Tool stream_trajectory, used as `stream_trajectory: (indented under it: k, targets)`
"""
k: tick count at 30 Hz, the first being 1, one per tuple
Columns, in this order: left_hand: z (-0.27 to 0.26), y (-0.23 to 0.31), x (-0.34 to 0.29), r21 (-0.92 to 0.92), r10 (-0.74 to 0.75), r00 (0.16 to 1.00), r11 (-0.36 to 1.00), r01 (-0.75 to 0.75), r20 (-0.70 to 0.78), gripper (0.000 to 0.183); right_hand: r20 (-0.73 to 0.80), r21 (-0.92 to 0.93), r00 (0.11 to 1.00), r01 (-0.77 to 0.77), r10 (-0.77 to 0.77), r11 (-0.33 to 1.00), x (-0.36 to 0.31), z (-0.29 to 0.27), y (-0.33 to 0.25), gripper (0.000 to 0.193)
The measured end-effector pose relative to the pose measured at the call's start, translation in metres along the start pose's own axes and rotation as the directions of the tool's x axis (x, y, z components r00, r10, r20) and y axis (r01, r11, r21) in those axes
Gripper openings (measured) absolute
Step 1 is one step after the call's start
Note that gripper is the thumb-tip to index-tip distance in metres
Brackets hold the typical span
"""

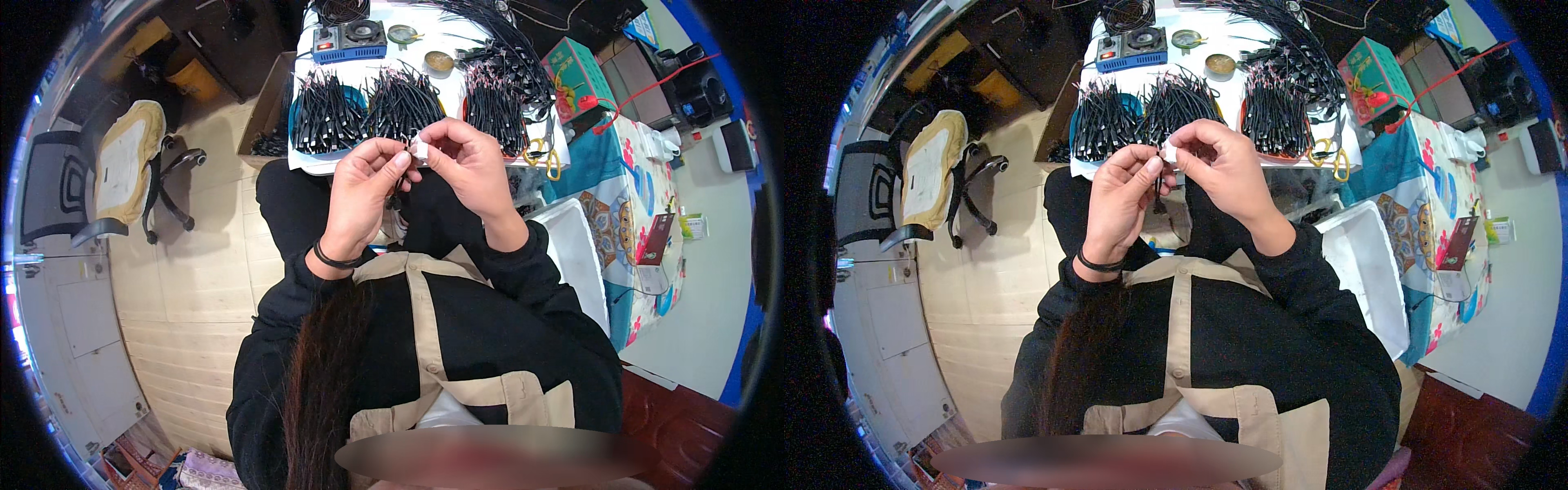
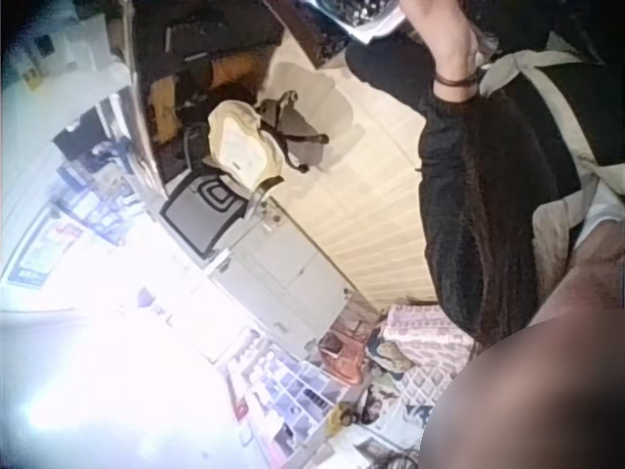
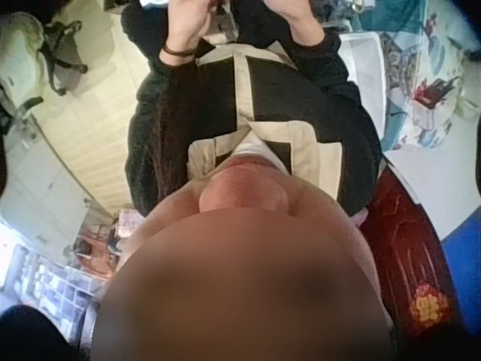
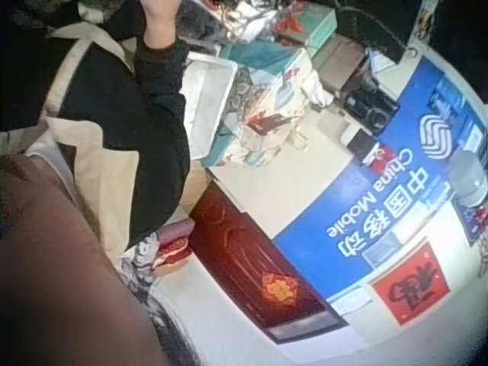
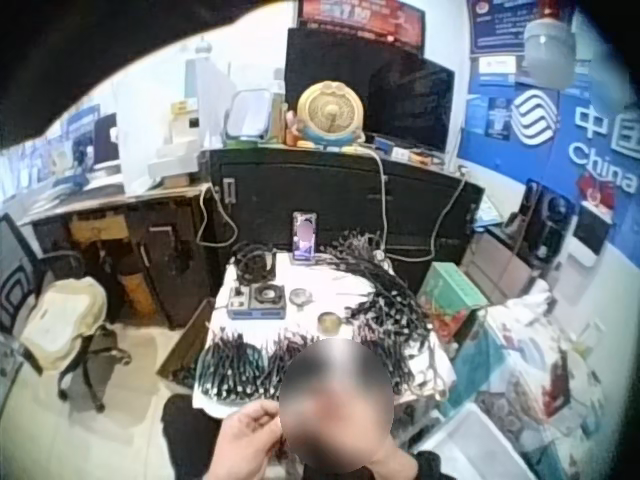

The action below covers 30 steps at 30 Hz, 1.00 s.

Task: The person repeatedly picks small black wire assemblies from trays on the table, strips the wire ends, and secures them with a small white connector or tape. They place the finished units into a white bin and continue the cycle.

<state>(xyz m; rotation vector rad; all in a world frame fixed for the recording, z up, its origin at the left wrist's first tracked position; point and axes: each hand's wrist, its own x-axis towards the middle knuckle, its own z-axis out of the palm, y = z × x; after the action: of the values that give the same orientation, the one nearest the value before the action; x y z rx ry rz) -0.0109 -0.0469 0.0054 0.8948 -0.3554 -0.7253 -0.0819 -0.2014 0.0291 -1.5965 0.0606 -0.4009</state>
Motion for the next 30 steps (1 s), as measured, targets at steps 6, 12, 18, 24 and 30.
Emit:
stream_trajectory:
  k: [6, 12, 18, 24, 30]
  targets:
    - [0.001, 0.002, -0.001, -0.001, 0.012, 1.0, 1.0, -0.012, 0.014, 0.012, 0.017, -0.039, 0.998, 0.054, -0.053, 0.998, 0.003, 0.003, -0.002, 0.013]
    - [0.0, 0.002, 0.0, 0.077, -0.004, 1.0, 0.997, 0.004, -0.008, 0.01, -0.066, 0.04, 0.997, 0.038, -0.035, 0.998, -0.001, 0.01, 0.0, 0.009]
    - [-0.001, -0.001, 0.002, -0.074, 0.011, 1.0, 0.997, -0.012, -0.014, 0.008, -0.015, -0.633, 0.748, 0.506, -0.663, 0.585, -0.009, 0.029, 0.003, 0.009]
    - [-0.007, 0.009, -0.002, -0.076, -0.067, 0.997, 0.995, 0.07, 0.032, 0.006, -0.057, 0.01, 0.993, 0.105, -0.104, 0.994, 0.004, 0.004, 0.003, 0.015]
    - [-0.004, 0.007, -0.001, -0.08, -0.129, 0.988, 0.987, 0.136, 0.09, 0.004, 0.091, 0.047, 0.996, 0.0, -0.004, 0.999, 0.008, -0.002, 0.007, 0.013]
